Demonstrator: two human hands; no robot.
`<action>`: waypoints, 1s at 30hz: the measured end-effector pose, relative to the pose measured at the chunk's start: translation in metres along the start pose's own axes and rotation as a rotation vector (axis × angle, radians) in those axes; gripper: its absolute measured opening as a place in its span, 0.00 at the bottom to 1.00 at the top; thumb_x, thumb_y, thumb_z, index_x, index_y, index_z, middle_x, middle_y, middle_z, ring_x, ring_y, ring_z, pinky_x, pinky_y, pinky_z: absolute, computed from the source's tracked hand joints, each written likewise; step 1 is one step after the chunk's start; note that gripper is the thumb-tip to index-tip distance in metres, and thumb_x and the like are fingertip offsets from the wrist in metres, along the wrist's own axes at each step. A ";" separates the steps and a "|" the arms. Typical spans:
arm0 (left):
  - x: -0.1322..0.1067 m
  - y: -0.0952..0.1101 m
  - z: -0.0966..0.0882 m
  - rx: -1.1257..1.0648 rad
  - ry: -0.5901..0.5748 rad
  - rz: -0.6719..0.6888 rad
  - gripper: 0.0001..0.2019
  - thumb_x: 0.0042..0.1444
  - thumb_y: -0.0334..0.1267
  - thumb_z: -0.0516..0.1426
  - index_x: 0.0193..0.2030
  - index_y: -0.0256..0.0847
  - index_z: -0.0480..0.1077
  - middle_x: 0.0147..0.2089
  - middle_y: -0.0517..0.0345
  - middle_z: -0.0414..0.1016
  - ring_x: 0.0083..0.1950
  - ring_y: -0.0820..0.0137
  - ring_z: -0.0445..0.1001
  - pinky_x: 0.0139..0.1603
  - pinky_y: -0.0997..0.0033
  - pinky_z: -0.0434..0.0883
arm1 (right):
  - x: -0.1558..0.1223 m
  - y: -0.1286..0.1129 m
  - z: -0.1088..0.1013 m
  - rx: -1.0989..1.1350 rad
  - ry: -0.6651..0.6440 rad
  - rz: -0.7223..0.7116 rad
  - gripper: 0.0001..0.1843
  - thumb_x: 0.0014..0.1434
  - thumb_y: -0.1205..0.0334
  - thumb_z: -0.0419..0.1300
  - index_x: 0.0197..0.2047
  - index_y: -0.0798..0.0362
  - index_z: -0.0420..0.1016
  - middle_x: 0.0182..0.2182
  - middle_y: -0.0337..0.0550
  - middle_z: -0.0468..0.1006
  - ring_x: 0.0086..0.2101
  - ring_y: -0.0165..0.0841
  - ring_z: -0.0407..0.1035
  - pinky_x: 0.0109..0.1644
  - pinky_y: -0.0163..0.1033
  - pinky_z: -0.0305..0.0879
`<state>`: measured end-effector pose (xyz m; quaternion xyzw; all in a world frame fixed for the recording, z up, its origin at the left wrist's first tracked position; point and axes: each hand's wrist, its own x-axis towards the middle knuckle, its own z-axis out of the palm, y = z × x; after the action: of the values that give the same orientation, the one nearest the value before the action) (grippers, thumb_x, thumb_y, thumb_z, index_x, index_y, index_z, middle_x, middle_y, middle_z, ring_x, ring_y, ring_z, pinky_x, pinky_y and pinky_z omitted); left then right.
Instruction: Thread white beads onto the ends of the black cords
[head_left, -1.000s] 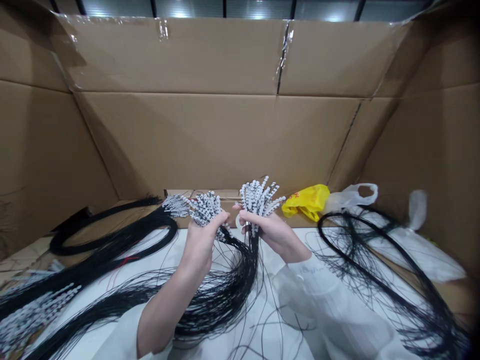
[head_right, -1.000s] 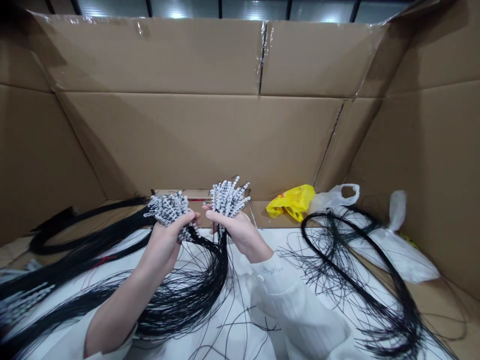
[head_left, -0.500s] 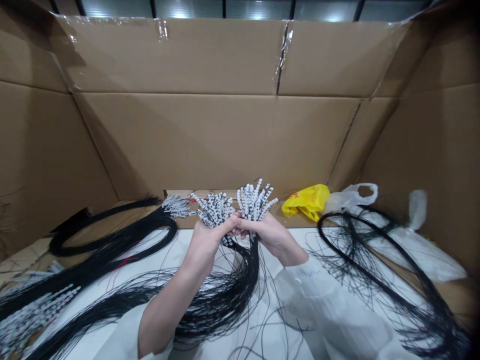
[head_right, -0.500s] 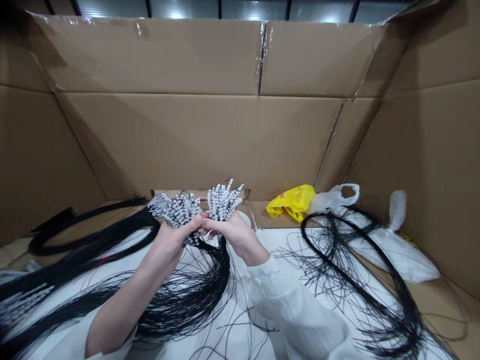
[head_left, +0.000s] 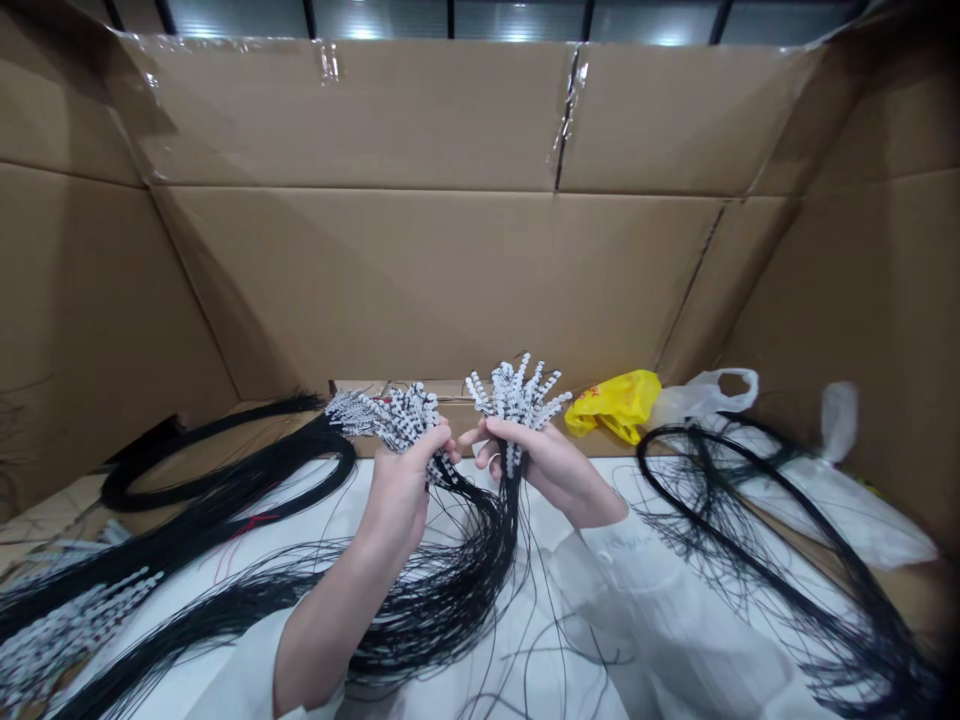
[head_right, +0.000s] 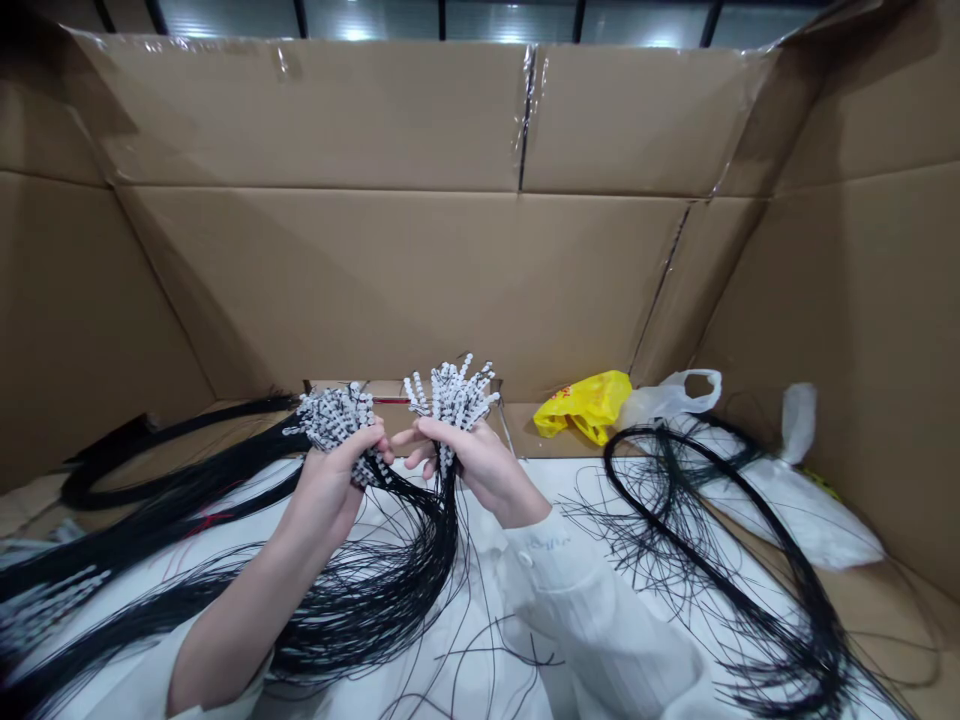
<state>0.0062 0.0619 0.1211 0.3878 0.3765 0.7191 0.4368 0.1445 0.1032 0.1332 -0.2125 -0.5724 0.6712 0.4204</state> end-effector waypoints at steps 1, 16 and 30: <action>0.000 0.000 0.000 0.007 0.001 0.011 0.06 0.46 0.32 0.59 0.21 0.36 0.68 0.25 0.61 0.67 0.31 0.73 0.66 0.39 0.72 0.63 | 0.000 0.000 0.001 0.007 0.019 -0.001 0.11 0.53 0.59 0.59 0.32 0.60 0.73 0.33 0.48 0.76 0.26 0.27 0.69 0.24 0.30 0.62; -0.004 0.002 0.004 0.003 -0.127 -0.007 0.14 0.48 0.38 0.60 0.17 0.37 0.63 0.22 0.59 0.68 0.28 0.71 0.68 0.35 0.70 0.65 | -0.004 0.000 0.009 -0.210 -0.067 -0.032 0.09 0.51 0.57 0.62 0.30 0.55 0.72 0.25 0.39 0.71 0.22 0.25 0.61 0.23 0.33 0.59; 0.000 -0.001 0.001 -0.098 0.025 -0.032 0.06 0.45 0.35 0.60 0.23 0.36 0.71 0.24 0.62 0.69 0.29 0.74 0.67 0.41 0.71 0.64 | -0.002 0.000 0.006 -0.153 0.112 -0.095 0.13 0.55 0.58 0.57 0.26 0.58 0.73 0.26 0.44 0.75 0.30 0.30 0.69 0.42 0.39 0.64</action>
<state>0.0071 0.0625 0.1210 0.3508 0.3523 0.7345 0.4620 0.1414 0.0981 0.1340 -0.2539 -0.6071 0.5919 0.4653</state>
